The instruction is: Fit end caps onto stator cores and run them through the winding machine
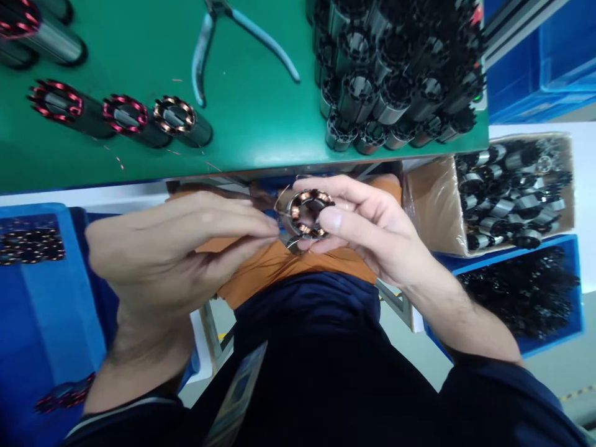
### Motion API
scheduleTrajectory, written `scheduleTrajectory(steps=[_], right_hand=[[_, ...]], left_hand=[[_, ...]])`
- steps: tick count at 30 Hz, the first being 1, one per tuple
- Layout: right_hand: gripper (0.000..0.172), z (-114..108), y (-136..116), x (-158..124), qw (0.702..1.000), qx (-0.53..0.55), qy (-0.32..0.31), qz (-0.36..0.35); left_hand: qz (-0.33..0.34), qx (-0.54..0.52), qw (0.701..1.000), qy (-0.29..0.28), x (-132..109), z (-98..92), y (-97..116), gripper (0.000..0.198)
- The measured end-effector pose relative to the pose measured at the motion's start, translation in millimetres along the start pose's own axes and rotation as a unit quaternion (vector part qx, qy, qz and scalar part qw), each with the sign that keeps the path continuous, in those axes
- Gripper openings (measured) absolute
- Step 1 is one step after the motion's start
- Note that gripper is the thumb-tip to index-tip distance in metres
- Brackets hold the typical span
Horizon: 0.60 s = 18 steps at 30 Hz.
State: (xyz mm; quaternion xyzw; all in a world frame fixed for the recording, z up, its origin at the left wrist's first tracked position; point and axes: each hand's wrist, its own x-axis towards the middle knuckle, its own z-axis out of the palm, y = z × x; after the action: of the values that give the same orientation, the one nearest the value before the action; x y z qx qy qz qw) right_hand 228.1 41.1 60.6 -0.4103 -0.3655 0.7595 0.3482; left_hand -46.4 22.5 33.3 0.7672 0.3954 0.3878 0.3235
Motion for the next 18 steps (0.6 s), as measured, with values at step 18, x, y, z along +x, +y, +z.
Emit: scheduleTrajectory(steps=[18], right_hand=[[0.047, -5, 28, -3, 0.971, -0.154, 0.044, -0.179]], left_hand=[[-0.163, -0.312, 0.932, 0.09, -3, 44.0, -8, 0.015]])
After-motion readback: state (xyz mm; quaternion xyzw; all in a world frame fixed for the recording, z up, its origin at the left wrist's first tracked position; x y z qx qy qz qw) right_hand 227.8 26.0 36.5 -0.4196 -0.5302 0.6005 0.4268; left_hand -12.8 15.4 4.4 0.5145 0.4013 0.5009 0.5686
